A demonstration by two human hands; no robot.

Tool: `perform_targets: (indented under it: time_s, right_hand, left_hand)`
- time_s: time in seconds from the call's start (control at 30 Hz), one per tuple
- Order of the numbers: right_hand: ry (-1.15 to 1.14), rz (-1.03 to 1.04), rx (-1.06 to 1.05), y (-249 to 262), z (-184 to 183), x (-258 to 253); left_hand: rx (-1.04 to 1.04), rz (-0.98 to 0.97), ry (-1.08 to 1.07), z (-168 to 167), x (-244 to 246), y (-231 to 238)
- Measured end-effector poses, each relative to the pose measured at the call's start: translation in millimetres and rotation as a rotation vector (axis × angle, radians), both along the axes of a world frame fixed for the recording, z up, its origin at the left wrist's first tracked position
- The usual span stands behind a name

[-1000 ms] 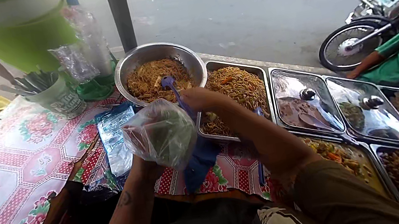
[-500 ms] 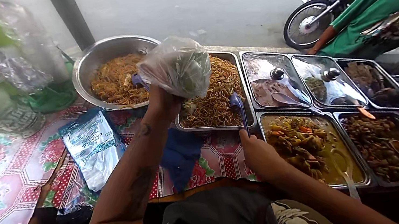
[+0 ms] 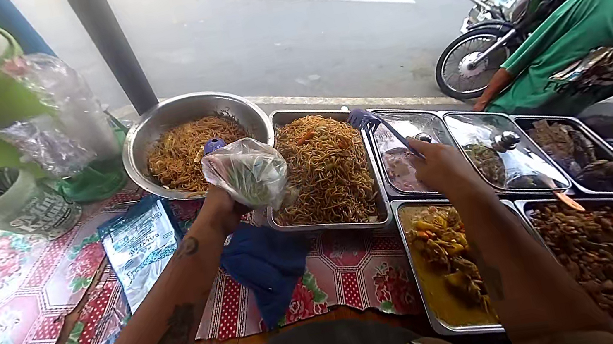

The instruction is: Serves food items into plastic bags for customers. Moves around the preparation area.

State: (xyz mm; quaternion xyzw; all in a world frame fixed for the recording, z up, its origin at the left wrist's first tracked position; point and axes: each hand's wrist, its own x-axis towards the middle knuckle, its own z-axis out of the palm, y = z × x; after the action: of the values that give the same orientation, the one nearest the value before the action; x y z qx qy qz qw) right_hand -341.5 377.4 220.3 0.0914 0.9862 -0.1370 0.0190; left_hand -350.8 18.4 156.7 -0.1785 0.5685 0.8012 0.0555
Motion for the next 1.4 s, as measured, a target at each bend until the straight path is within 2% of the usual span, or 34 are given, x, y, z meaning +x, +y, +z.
perform_targets:
  time_s: [0.07,0.17,0.23,0.33,0.43,0.53,0.63,0.7,0.93,1.07,1.4]
  right_hand:
    - [-0.044,-0.02,0.026,-7,-21,-24]
    - [-0.177,0.016,0.009,-28,-40,-25]
    - [-0.223,0.056,-0.062,-38,-31,-15]
    - [-0.194,0.062,-0.039,-35,-11,-9]
    - [-0.219,0.016,-0.018,-33,-22,-20]
    - [-0.225,-0.022,-0.293,-42,-34,-27]
    - [-0.208,-0.185,-0.839,-45,-36,-25]
    - [-0.243,-0.243,-1.091,-36,-32,-27]
    - [-0.256,-0.283,-1.416,-7,-36,-19]
    - [-0.244,-0.254,-1.494,0,-34,-13]
    - [-0.112,-0.109,-1.386,-12,14,4]
  left_hand:
    - [0.071,0.044,0.052,7,0,1]
    - [0.128,0.036,0.125,18,5,15]
    - [0.14,0.01,0.122,25,5,29]
    - [0.153,-0.041,0.112,23,-3,47]
    - [0.162,-0.111,0.139,9,-18,59]
    - [0.156,-0.095,0.144,12,-33,72]
    - [0.139,-0.087,0.14,14,-45,80]
    - [0.127,-0.093,0.15,16,-53,81]
    - [0.13,-0.046,0.08,9,-76,86]
    - [0.143,-0.037,0.096,-5,-89,89]
    - [0.033,-0.093,0.116,-13,-98,98]
